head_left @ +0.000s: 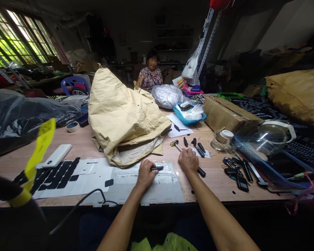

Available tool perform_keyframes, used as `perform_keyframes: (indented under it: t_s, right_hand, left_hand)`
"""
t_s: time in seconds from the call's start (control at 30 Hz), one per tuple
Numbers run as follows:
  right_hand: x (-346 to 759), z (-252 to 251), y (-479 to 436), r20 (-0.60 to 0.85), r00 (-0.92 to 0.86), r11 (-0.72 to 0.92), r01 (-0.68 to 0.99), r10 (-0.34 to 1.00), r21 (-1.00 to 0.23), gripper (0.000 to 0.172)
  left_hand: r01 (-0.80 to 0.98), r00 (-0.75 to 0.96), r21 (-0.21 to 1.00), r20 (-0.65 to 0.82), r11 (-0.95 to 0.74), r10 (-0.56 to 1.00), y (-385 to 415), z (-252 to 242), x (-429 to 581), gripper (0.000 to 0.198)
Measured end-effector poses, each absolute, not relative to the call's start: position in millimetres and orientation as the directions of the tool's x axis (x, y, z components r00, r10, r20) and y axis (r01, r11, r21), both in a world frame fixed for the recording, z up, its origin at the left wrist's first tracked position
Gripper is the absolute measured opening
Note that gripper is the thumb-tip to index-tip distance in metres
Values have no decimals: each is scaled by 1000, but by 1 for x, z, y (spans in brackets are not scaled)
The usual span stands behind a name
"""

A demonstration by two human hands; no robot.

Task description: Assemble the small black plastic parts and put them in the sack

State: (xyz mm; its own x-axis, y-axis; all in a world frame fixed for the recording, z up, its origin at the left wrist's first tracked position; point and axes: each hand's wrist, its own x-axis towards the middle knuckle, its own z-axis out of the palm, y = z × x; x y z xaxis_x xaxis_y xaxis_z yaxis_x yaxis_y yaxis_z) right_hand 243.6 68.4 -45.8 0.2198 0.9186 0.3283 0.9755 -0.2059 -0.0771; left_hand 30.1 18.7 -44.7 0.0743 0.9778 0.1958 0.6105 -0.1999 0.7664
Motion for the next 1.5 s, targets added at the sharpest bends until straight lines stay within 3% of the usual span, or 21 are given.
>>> perform_keyframes:
  t_s: [0.27, 0.5, 0.97, 1.5]
  right_hand:
    - [243, -46, 68, 343, 213, -197, 977, 915, -80, 27]
    - [242, -44, 68, 312, 217, -201, 976, 925, -82, 28]
    - [242, -43, 68, 315, 220, -203, 975, 923, -86, 29]
    - [240, -40, 68, 305, 235, -224, 972, 923, -71, 28]
  left_hand:
    - [626, 80, 746, 227, -226, 971, 18, -47, 30, 17]
    - [646, 88, 731, 217, -221, 972, 18, -45, 30, 6]
    - [660, 122, 709, 227, -250, 966, 20, -49, 31, 10]
    - [590, 106, 773, 212, -233, 972, 21, -47, 29, 13]
